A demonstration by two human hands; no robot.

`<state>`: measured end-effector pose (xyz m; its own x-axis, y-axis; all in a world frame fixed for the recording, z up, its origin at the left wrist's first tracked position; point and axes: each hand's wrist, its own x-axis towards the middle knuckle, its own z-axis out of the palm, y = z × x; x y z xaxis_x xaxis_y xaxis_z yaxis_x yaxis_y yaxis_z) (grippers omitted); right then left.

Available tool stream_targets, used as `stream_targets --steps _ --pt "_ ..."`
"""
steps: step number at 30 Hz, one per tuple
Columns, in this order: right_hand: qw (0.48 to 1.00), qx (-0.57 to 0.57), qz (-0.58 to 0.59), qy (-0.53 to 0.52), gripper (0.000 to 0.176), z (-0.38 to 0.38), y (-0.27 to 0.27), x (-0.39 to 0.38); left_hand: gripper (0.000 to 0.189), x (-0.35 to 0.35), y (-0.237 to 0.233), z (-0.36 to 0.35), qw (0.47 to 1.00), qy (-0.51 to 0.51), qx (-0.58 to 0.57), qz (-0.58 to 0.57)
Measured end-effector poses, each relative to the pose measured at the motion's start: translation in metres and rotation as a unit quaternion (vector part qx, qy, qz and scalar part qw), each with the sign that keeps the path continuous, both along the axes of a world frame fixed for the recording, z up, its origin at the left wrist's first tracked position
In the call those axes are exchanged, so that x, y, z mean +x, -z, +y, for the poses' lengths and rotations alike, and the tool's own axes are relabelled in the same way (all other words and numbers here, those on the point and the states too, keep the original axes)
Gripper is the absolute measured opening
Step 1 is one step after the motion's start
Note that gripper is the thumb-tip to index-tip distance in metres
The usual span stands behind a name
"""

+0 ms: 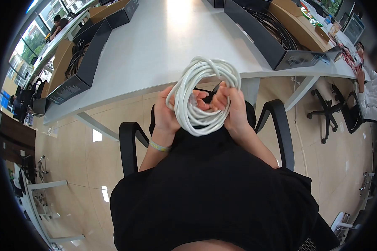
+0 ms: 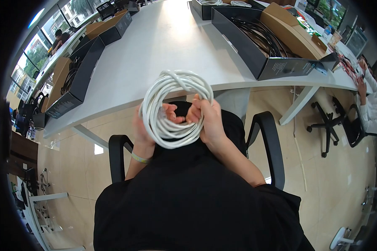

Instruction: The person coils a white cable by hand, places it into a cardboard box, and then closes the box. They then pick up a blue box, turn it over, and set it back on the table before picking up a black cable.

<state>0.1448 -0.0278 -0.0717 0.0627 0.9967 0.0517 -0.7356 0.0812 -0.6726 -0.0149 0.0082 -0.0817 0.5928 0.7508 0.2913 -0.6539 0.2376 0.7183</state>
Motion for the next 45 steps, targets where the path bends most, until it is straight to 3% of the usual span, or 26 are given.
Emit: stream_targets --steps 2,3,5,6,9,10,17,18,19,20,21,22,23,25,26,27,29,31,33,34,36,37,39,41,43,45 --pt "0.996 0.021 -0.046 0.075 0.005 0.001 0.001 0.001 0.077 -0.004 -0.011 -0.001 0.997 0.021 -0.066 -0.018" --pt "0.996 0.021 -0.046 0.076 0.005 0.001 0.002 0.0 0.077 -0.006 -0.012 0.0 0.997 0.021 -0.066 -0.018" --pt "0.991 0.042 -0.079 0.101 0.008 0.001 0.006 0.0 0.047 -0.008 -0.012 0.004 0.968 -0.082 0.202 0.128" --pt "0.991 0.04 -0.079 0.1 0.008 0.001 0.007 0.001 0.04 -0.01 -0.01 0.009 0.97 -0.059 0.216 0.095" --pt "0.987 0.039 -0.124 0.096 0.005 0.001 0.006 0.003 0.04 -0.019 -0.021 0.006 0.955 -0.015 0.225 0.193" --pt "0.986 0.036 -0.122 0.105 0.005 0.001 0.007 0.003 0.051 -0.016 -0.029 -0.001 0.943 -0.062 0.215 0.248" --pt "0.991 0.031 -0.093 0.088 0.008 0.004 0.012 0.01 0.029 -0.001 -0.018 -0.003 0.968 -0.085 0.157 0.178" --pt "0.966 0.066 -0.222 0.111 0.013 0.004 0.021 0.019 0.029 0.001 -0.018 -0.003 0.968 -0.081 0.158 0.176" --pt "0.966 0.066 -0.223 0.115 0.013 0.008 0.019 0.02 0.027 0.002 -0.018 -0.004 0.968 -0.105 0.145 0.178" --pt "0.826 0.165 -0.395 0.365 0.016 0.013 0.016 0.018 0.026 0.003 -0.018 -0.005 0.966 -0.128 0.132 0.181" --pt "0.586 0.243 -0.521 0.571 0.02 0.016 0.014 0.018 0.026 0.005 -0.019 -0.007 0.967 -0.124 0.134 0.179" --pt "0.498 0.271 -0.56 0.604 0.028 0.014 0.008 0.019 0.025 0.009 -0.021 -0.01 0.963 -0.133 0.134 0.193" --pt "0.495 0.27 -0.561 0.607 0.028 0.008 0.002 0.018 0.024 0.012 -0.023 -0.014 0.959 -0.142 0.134 0.206" --pt "0.304 0.312 -0.721 0.54 0.034 -0.004 -0.011 0.014 0.022 0.013 -0.032 -0.018 0.954 -0.143 0.157 0.211" --pt "0.335 0.305 -0.723 0.522 0.042 -0.005 -0.015 0.012 0.022 0.009 -0.038 -0.018 0.953 -0.117 0.166 0.225" --pt "0.327 0.305 -0.723 0.527 0.042 -0.006 -0.023 0.011 0.022 0.007 -0.042 -0.015 0.951 -0.092 0.175 0.238" --pt "0.424 0.247 -0.753 0.438 0.05 -0.01 -0.041 0.01 0.021 0.009 -0.044 -0.006 0.959 -0.053 0.178 0.216" --pt "0.404 0.255 -0.76 0.44 0.05 -0.01 -0.056 0.011 0.021 0.011 -0.048 -0.005 0.966 0.005 0.161 0.2" --pt "0.453 0.246 -0.757 0.402 0.044 -0.013 -0.062 0.013 0.021 0.012 -0.053 -0.001 0.969 0.01 0.163 0.187" --pt "0.451 0.245 -0.757 0.404 0.044 -0.014 -0.063 0.015 0.02 0.009 -0.06 0.0 0.957 0.011 0.185 0.225" --pt "0.581 0.22 -0.737 0.268 0.031 -0.016 -0.065 0.02 0.019 0.0 -0.064 0.011 0.931 0.04 0.226 0.285" --pt "0.578 0.222 -0.738 0.269 0.031 -0.017 -0.065 0.023 0.019 -0.002 -0.067 0.017 0.931 0.039 0.228 0.282" --pt "0.735 0.235 -0.634 0.051 0.021 -0.02 -0.061 0.03 0.019 -0.004 -0.071 0.024 0.875 0.094 0.358 0.311" --pt "0.768 0.205 -0.606 -0.015 0.017 -0.018 -0.054 0.038 0.018 0.007 -0.072 0.018 0.859 0.046 0.381 0.338" --pt "0.901 0.147 -0.379 -0.149 0.016 -0.013 -0.037 0.043 0.02 0.019 -0.076 0.011 0.818 -0.047 0.424 0.387" --pt "0.935 0.08 -0.31 -0.152 0.016 -0.018 -0.03 0.044 0.031 0.026 -0.083 0.01 0.79 -0.047 0.431 0.434"
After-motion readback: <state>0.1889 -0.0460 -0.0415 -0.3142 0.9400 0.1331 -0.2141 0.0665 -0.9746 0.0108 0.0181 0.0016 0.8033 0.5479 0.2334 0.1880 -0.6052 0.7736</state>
